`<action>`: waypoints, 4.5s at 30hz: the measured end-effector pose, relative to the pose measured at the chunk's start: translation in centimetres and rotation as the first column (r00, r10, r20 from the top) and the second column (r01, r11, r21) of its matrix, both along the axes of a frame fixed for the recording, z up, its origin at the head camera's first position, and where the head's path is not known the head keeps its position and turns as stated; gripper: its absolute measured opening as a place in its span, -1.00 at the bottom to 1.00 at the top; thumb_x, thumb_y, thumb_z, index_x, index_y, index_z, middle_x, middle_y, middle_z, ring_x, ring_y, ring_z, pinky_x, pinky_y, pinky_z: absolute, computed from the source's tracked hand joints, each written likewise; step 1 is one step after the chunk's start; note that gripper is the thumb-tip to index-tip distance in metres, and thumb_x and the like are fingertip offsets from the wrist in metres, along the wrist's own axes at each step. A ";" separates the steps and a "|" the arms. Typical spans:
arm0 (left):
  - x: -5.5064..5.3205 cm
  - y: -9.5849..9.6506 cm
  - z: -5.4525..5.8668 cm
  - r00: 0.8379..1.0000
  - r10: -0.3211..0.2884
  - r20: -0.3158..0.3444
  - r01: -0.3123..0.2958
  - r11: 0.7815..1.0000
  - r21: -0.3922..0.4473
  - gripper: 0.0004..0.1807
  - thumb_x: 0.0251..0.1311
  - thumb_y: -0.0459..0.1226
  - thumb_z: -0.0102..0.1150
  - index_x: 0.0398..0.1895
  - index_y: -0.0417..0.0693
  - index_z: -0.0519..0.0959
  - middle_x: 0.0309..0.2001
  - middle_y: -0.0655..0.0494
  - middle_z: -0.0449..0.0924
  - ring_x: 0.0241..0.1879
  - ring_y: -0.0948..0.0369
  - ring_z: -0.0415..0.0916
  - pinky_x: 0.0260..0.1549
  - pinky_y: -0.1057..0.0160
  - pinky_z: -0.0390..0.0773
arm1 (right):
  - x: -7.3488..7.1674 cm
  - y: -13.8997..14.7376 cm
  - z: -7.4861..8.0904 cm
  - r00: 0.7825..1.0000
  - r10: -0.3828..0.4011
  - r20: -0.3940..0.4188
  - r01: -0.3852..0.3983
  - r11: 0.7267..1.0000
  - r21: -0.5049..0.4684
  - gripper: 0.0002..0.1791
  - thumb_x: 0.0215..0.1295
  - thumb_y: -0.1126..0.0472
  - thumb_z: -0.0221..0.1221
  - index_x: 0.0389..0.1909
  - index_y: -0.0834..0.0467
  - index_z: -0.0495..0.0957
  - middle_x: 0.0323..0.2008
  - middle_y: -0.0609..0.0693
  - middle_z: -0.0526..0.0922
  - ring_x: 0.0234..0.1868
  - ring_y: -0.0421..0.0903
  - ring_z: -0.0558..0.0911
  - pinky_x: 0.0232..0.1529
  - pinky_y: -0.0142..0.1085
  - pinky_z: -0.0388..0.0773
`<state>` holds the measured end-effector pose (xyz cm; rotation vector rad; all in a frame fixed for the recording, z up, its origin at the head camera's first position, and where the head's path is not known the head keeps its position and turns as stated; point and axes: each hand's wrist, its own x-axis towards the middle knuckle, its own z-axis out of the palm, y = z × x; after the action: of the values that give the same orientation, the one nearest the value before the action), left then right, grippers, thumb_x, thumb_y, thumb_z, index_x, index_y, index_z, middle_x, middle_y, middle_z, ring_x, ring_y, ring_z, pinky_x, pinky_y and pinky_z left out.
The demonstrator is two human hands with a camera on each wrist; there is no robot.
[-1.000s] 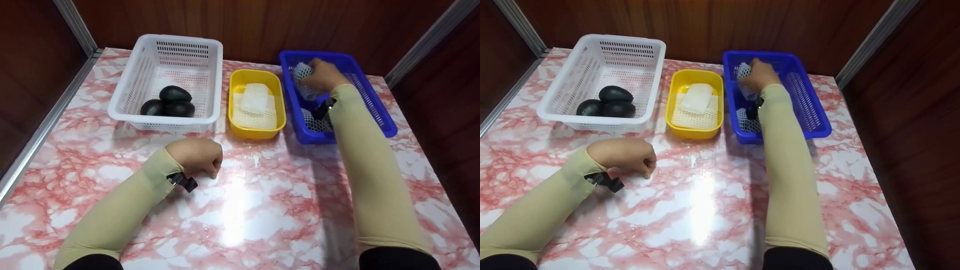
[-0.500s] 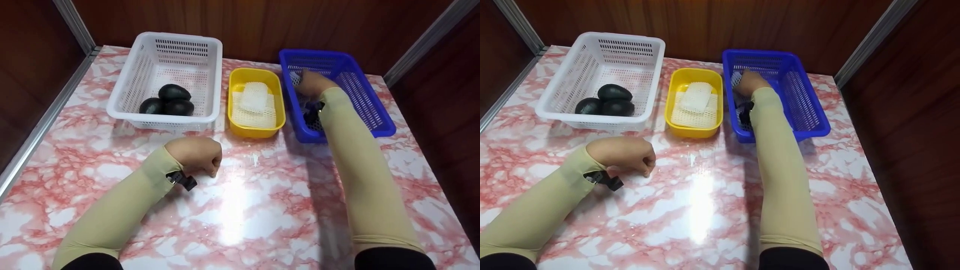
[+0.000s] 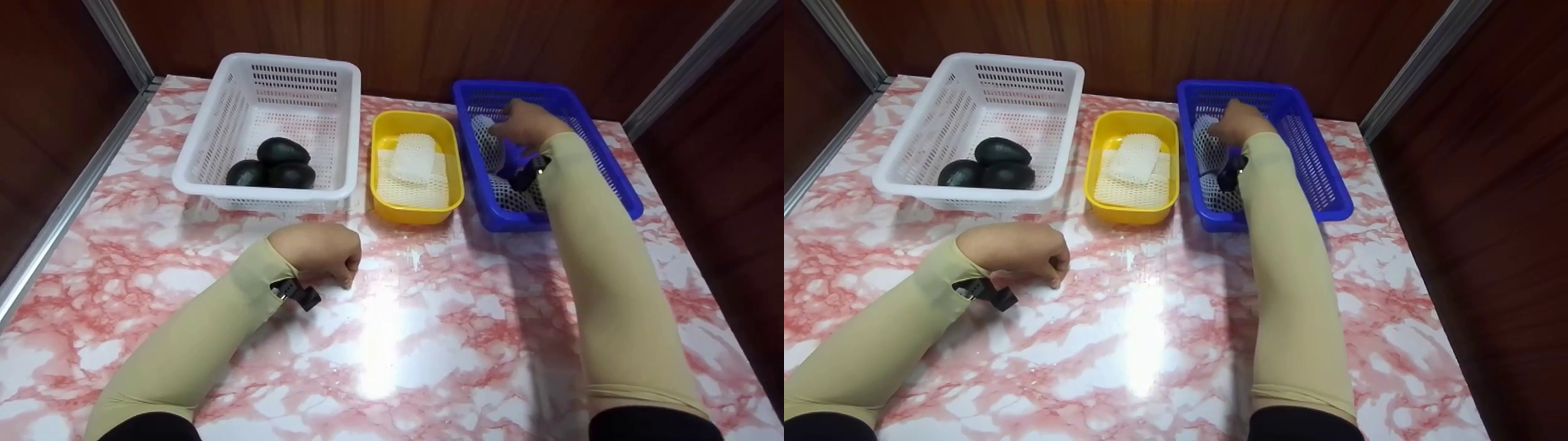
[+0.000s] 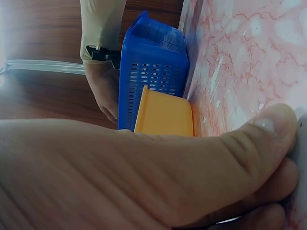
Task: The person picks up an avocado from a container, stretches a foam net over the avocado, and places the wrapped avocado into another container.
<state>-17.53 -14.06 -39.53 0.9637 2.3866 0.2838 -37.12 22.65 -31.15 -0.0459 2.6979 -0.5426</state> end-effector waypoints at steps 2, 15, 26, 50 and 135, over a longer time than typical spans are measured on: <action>0.0 0.0 0.0 1.000 -0.005 -0.003 0.005 1.000 0.004 -0.86 0.14 -0.26 0.51 -0.53 -0.02 0.76 -0.56 0.27 0.48 -0.49 0.26 0.32 -0.48 0.34 0.26 | 0.2 0.2 0.4 1.000 -0.003 -0.017 0.003 1.000 0.000 -0.01 0.59 -0.22 0.09 0.77 0.23 -0.06 0.70 0.31 0.21 0.54 0.32 0.46 0.38 0.22 0.64; 0.0 0.0 0.0 1.000 -0.001 -0.005 0.002 1.000 0.005 -0.86 0.13 -0.26 0.51 -0.55 -0.01 0.75 -0.57 0.28 0.47 -0.49 0.25 0.31 -0.48 0.32 0.26 | 3.2 -0.2 2.1 0.986 0.079 -0.147 -0.075 0.997 0.028 -0.09 0.62 -0.27 0.05 0.75 0.15 0.08 0.64 0.31 0.35 0.59 0.34 0.42 0.60 0.30 0.35; 0.1 0.1 0.1 1.000 0.014 -0.008 -0.014 1.000 -0.016 -0.85 0.15 -0.25 0.52 -0.53 -0.01 0.74 -0.56 0.29 0.47 -0.49 0.26 0.30 -0.47 0.33 0.26 | 7.6 -2.6 3.0 0.953 0.148 -0.264 -0.154 0.988 -0.002 -0.21 0.61 -0.26 0.11 0.67 0.06 0.26 0.59 0.21 0.45 0.55 0.27 0.50 0.56 0.25 0.44; 0.1 0.1 0.3 1.000 0.030 0.008 -0.030 1.000 -0.005 -0.89 0.18 -0.24 0.53 -0.47 0.01 0.79 -0.51 0.25 0.60 -0.48 0.25 0.33 -0.45 0.30 0.30 | 20.8 -8.6 -2.7 0.595 0.602 -0.532 -0.661 0.744 0.102 -0.43 0.45 -0.05 0.39 0.37 0.11 0.59 0.25 0.09 0.72 0.07 0.05 0.77 0.14 -0.01 0.77; -15.9 -9.5 10.5 0.934 0.342 -0.104 -0.356 0.856 -0.374 0.00 0.25 -0.16 0.43 0.75 0.14 0.19 0.77 -0.29 -0.01 0.69 -0.25 0.08 0.56 -0.36 0.28 | 22.8 -8.8 -11.0 0.541 0.768 -0.343 -0.772 0.615 0.160 -0.75 0.45 -0.02 0.37 0.04 -0.03 0.74 0.17 0.03 0.70 0.15 0.10 0.65 0.22 -0.04 0.67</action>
<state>-33.39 -23.53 -29.05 0.3512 2.5084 -0.0800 -14.28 13.88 -42.13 -1.4285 2.6292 -0.2616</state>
